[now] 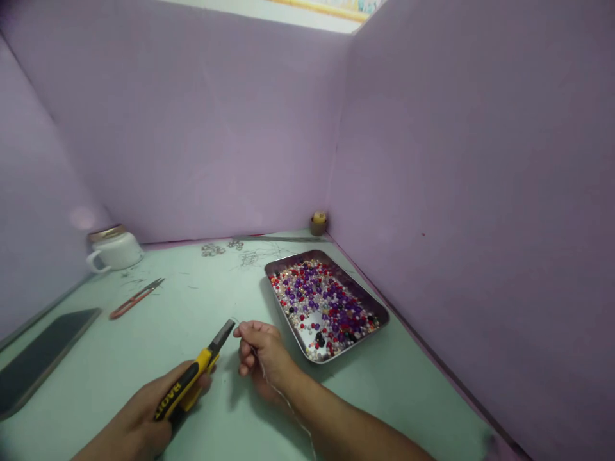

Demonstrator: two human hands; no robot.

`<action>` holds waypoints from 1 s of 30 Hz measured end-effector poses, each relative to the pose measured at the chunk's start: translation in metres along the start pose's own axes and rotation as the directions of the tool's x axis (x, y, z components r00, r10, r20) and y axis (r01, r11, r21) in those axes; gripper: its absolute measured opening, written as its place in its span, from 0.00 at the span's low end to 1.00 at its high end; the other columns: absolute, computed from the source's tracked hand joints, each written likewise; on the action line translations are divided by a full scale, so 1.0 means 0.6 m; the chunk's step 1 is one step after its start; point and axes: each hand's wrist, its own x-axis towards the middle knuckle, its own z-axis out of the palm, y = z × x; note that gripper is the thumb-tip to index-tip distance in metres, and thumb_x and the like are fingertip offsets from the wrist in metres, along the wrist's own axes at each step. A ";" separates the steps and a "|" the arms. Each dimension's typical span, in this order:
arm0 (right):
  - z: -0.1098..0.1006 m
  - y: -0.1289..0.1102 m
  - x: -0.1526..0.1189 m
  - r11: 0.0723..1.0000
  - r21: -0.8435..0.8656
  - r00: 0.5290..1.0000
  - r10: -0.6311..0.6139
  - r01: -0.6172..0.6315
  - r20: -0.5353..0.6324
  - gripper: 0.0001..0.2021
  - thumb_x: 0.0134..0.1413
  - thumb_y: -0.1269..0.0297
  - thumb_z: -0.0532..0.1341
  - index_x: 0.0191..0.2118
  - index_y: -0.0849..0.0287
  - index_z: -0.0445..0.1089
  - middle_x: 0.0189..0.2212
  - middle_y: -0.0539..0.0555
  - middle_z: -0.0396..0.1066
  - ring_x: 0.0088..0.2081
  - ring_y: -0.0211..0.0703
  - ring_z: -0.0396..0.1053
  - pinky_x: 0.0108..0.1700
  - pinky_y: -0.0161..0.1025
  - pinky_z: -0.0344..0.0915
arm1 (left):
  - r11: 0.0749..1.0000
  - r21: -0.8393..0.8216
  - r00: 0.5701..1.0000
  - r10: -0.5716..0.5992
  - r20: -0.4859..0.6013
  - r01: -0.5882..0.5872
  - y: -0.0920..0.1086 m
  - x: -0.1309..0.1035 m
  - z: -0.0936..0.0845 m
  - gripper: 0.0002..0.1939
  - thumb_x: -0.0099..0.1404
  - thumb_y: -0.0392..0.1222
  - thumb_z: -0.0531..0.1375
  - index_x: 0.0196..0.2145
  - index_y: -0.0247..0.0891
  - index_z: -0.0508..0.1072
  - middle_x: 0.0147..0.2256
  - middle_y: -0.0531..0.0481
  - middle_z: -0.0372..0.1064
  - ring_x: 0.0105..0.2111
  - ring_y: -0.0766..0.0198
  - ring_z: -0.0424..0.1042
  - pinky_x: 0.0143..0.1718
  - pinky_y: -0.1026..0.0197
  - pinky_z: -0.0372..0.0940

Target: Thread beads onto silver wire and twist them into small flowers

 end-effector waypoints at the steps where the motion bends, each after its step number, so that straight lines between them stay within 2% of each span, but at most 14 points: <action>1: 0.000 0.000 0.000 1.000 0.005 1.000 0.010 -0.010 0.006 0.09 0.41 0.62 0.62 0.25 0.64 0.64 0.11 0.42 0.52 0.12 0.26 0.45 0.12 0.25 0.46 | 1.000 0.008 1.000 0.002 -0.006 -0.002 -0.004 0.000 0.001 0.33 0.37 0.28 0.48 0.45 0.39 0.62 0.37 0.51 0.66 0.43 0.54 0.60 0.46 0.57 0.54; 6: 0.002 0.000 0.000 1.000 0.007 1.000 0.026 -0.026 0.006 0.08 0.41 0.63 0.61 0.25 0.64 0.65 0.10 0.43 0.52 0.12 0.26 0.45 0.12 0.25 0.46 | 0.995 0.073 0.997 0.069 -0.031 -0.067 -0.018 0.001 0.010 0.35 0.38 0.26 0.46 0.48 0.39 0.61 0.42 0.51 0.65 0.44 0.55 0.62 0.49 0.57 0.54; 11: 0.004 -0.001 -0.002 1.000 0.003 1.000 0.025 -0.025 -0.001 0.08 0.40 0.64 0.61 0.24 0.64 0.65 0.10 0.42 0.52 0.12 0.26 0.44 0.11 0.25 0.46 | 0.954 0.234 0.971 0.217 -0.103 -0.188 -0.044 0.003 0.007 0.35 0.41 0.25 0.48 0.50 0.40 0.60 0.51 0.51 0.59 0.53 0.55 0.53 0.54 0.59 0.48; 14: 0.004 0.000 -0.001 0.999 0.000 0.999 0.038 -0.038 -0.012 0.08 0.39 0.64 0.62 0.24 0.65 0.65 0.10 0.42 0.52 0.11 0.26 0.43 0.11 0.25 0.45 | 0.912 0.319 0.949 0.301 -0.089 -0.259 -0.050 0.005 0.003 0.34 0.43 0.24 0.48 0.50 0.41 0.60 0.52 0.51 0.58 0.54 0.56 0.53 0.54 0.61 0.48; 18: 0.003 -0.002 0.001 0.998 0.033 0.998 0.056 -0.056 -0.013 0.07 0.39 0.65 0.61 0.24 0.65 0.65 0.10 0.42 0.51 0.12 0.25 0.43 0.11 0.25 0.43 | 0.875 0.378 0.941 0.337 -0.028 -0.302 -0.037 0.006 0.003 0.34 0.43 0.22 0.46 0.49 0.41 0.59 0.49 0.50 0.61 0.51 0.58 0.57 0.51 0.63 0.53; 23: 0.001 -0.011 0.000 0.970 0.136 0.979 0.191 -0.200 0.073 0.06 0.38 0.68 0.61 0.24 0.65 0.64 0.10 0.41 0.49 0.12 0.24 0.42 0.13 0.24 0.41 | 0.878 0.369 0.945 0.326 0.006 -0.305 -0.025 0.010 0.003 0.31 0.43 0.22 0.46 0.46 0.40 0.58 0.46 0.47 0.61 0.46 0.58 0.60 0.48 0.62 0.54; 26: -0.001 -0.013 -0.002 0.959 0.150 0.969 0.225 -0.239 0.104 0.05 0.38 0.69 0.61 0.24 0.65 0.64 0.10 0.41 0.48 0.13 0.24 0.41 0.13 0.24 0.40 | 0.902 0.335 0.953 0.302 -0.036 -0.273 -0.016 0.009 0.005 0.26 0.44 0.24 0.46 0.41 0.39 0.60 0.38 0.48 0.63 0.38 0.59 0.63 0.44 0.61 0.57; 30: -0.001 -0.012 -0.007 0.971 0.115 0.969 0.191 -0.210 0.156 0.06 0.40 0.67 0.61 0.24 0.64 0.64 0.10 0.40 0.47 0.13 0.24 0.40 0.13 0.24 0.41 | 0.942 0.278 0.976 0.213 -0.054 -0.191 -0.002 0.006 0.008 0.16 0.44 0.27 0.47 0.31 0.39 0.62 0.28 0.52 0.63 0.30 0.61 0.62 0.34 0.64 0.59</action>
